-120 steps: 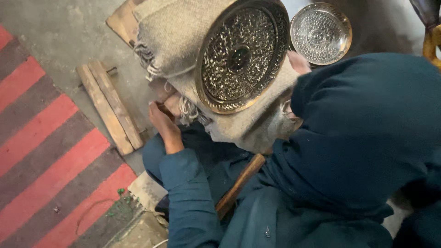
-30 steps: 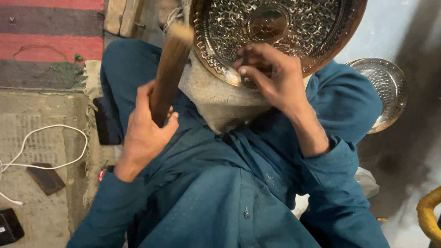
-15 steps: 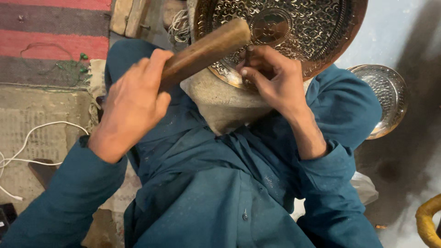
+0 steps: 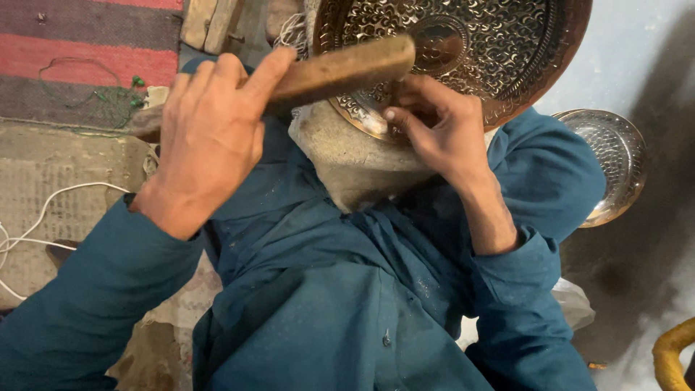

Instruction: The person sits cross-legged on the floor with an ornate brass tray resting on a cloth pad on their lap. They hold a small punch against the tray's embossed border with one hand and repeatedly strike it with a wooden mallet in the other hand, repositioning the punch along the rim to work the decoration, briefly pausing at one point before resuming.

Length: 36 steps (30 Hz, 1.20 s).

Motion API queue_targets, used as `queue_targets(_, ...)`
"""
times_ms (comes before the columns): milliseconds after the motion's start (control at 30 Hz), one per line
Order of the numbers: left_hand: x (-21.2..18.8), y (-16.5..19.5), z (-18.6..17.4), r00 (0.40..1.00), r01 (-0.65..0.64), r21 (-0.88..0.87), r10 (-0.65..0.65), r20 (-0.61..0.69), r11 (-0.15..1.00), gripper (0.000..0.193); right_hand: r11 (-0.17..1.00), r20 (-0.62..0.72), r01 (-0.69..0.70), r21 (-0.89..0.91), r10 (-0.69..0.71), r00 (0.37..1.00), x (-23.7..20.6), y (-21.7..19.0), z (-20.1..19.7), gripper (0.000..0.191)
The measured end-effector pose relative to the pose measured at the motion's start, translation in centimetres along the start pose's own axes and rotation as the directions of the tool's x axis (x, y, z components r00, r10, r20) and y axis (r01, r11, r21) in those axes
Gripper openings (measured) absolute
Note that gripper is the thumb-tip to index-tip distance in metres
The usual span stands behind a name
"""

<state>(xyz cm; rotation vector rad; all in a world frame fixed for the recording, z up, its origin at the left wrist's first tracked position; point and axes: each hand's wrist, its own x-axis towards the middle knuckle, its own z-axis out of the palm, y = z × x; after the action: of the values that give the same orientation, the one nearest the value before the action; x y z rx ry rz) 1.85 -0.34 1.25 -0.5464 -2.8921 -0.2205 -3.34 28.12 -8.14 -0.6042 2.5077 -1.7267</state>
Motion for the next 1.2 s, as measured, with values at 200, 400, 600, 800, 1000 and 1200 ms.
queue_targets(200,0.5,0.1,-0.1,1.000,-0.013,0.082,0.014,-0.021,0.997,0.074,0.998,0.011,0.050,-0.030,-0.049,0.999,0.0,-0.2,-0.3,0.033)
queue_targets(400,0.7,-0.1,-0.2,1.000,-0.024,0.091,0.023,0.006,0.996,0.071,1.000,0.040,0.014,0.027,-0.015,0.999,0.2,-0.3,-0.4,0.031)
queue_targets(600,0.5,-0.2,0.5,1.000,-0.027,0.120,0.025,0.015,0.992,0.074,1.000,0.026,0.015,-0.007,-0.015,1.000,0.3,-0.2,-0.3,0.036)
queue_targets(800,0.0,-0.6,0.9,1.000,-0.019,-0.032,0.020,0.014,0.999,0.084,0.999,0.026,0.032,-0.021,-0.031,0.999,0.2,-0.2,-0.5,0.035)
queue_targets(1000,0.2,-0.7,1.5,0.997,0.013,-0.302,-0.035,-0.069,0.953,0.077,1.000,0.063,-0.023,-0.014,0.024,0.998,0.3,-0.4,-0.8,0.036)
queue_targets(1200,0.3,0.0,1.4,0.985,0.111,-0.584,-0.169,-0.045,0.804,0.072,0.999,0.074,0.028,-0.046,-0.025,0.997,0.4,-0.2,-1.0,0.037)
